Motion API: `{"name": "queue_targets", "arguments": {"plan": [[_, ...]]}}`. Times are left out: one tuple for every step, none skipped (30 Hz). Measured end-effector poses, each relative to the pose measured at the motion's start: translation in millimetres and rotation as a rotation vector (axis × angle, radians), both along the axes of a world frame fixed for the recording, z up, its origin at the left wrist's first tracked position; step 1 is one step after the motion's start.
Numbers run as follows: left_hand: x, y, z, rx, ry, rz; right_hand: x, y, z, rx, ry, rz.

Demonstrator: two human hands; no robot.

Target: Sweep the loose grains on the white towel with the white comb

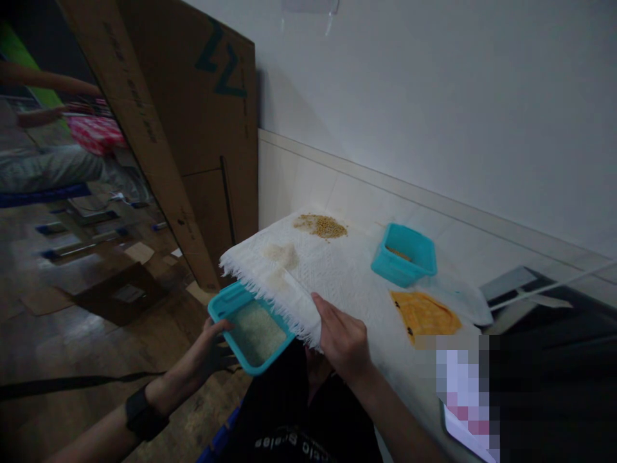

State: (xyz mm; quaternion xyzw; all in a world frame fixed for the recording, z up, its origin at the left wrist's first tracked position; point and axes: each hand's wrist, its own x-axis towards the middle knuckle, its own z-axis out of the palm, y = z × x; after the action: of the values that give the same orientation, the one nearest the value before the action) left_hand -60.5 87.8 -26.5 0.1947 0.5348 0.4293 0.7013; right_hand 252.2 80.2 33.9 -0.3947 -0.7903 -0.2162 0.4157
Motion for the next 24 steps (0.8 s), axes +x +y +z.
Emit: {"name": "queue_targets", "arguments": {"plan": [[1,0,0.7,0.010,0.024,0.003,2,1,-0.5,0.019,-0.006,-0.024],[1,-1,1.4,0.020,0.047,0.006,3,2,-1.7,0.032,-0.013,-0.039],[2,-1,2.0,0.028,0.065,0.008,4,2,-3.3,0.036,-0.021,-0.044],[2,-1,2.5,0.032,0.076,0.009,4,0,-5.4,0.031,-0.031,-0.038],[3,-1,3.0,0.034,0.083,0.008,3,-2,-7.6,0.020,-0.042,-0.026],[3,-1,3.3,0.034,0.085,0.007,1,-6,-9.7,0.008,-0.053,-0.011],[3,-1,3.5,0.033,0.084,0.005,-2,-11,-11.5,-0.006,-0.064,0.004],[3,-1,3.6,0.032,0.084,0.003,-6,-16,-12.8,-0.017,-0.074,0.019],[3,-1,3.6,0.032,0.085,0.002,-9,-21,-13.3,-0.024,-0.083,0.034],[3,-1,3.4,0.031,0.087,0.001,-13,-25,-13.0,-0.027,-0.091,0.051],[3,-1,3.2,0.031,0.088,0.000,-17,-29,-12.0,-0.028,-0.095,0.068],[3,-1,2.8,0.028,0.090,0.000,-19,-31,-10.3,-0.027,-0.096,0.084],[3,-1,2.4,0.027,0.089,-0.003,-20,-32,-8.2,-0.028,-0.092,0.097],[3,-1,1.9,0.027,0.088,-0.005,-21,-32,-5.8,-0.029,-0.085,0.102],[3,-1,1.4,0.028,0.088,-0.007,-20,-30,-3.5,-0.030,-0.076,0.098],[2,-1,1.0,0.031,0.085,-0.010,-18,-27,-1.5,-0.026,-0.069,0.085],[2,-1,0.7,0.035,0.083,-0.015,-16,-23,-0.1,-0.017,-0.065,0.066],[2,-1,0.6,0.040,0.080,-0.018,-14,-20,0.5,-0.004,-0.066,0.047],[2,-1,0.6,0.043,0.078,-0.020,-12,-17,0.4,0.007,-0.073,0.031],[2,-1,0.8,0.043,0.078,-0.022,-11,-15,-0.5,0.014,-0.083,0.022],[1,-2,1.2,0.044,0.077,-0.023,-10,-15,-1.9,0.014,-0.095,0.023],[1,-2,1.6,0.043,0.077,-0.022,-11,-16,-3.6,0.008,-0.107,0.032],[1,-2,2.0,0.044,0.078,-0.020,-13,-19,-5.3,0.001,-0.119,0.046],[1,-2,2.2,0.047,0.075,-0.020,-15,-23,-6.8,-0.001,-0.130,0.064]]}}
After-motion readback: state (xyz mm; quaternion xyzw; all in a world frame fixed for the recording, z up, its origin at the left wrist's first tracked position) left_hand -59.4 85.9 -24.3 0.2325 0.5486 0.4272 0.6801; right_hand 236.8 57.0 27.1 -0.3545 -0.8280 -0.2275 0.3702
